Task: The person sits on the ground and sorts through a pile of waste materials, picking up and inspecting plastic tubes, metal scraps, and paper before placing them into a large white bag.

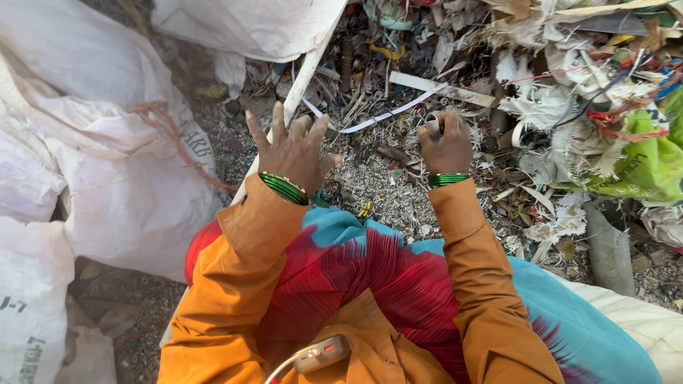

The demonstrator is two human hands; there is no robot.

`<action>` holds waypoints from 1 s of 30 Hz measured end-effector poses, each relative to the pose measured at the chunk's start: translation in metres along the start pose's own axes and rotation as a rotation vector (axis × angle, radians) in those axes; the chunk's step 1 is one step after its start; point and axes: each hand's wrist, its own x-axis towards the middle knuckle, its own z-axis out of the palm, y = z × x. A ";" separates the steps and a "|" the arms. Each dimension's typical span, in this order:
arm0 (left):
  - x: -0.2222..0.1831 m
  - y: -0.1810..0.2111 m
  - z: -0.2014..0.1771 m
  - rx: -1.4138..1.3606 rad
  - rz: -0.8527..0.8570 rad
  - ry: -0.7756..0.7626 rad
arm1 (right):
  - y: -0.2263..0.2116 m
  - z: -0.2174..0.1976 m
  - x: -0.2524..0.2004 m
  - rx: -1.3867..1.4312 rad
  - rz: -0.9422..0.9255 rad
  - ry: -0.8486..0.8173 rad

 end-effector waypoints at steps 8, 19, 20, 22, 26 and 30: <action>0.010 -0.024 -0.010 -0.023 -0.106 -0.091 | -0.120 0.060 -0.060 0.836 -0.363 -0.186; 0.004 -0.034 -0.013 -0.135 -0.158 -0.159 | -0.039 0.003 -0.044 0.641 -0.116 0.004; 0.007 -0.035 -0.012 -0.140 -0.148 -0.160 | -0.044 -0.002 -0.050 0.686 -0.175 -0.003; 0.011 -0.036 -0.010 -0.140 -0.143 -0.158 | -0.064 0.011 -0.066 0.816 -0.263 -0.107; 0.009 -0.036 -0.013 -0.161 -0.173 -0.184 | -0.128 0.087 -0.136 1.030 -0.418 -0.250; 0.003 -0.040 -0.009 -0.155 -0.190 -0.201 | -0.106 0.134 -0.145 0.974 -0.134 -0.317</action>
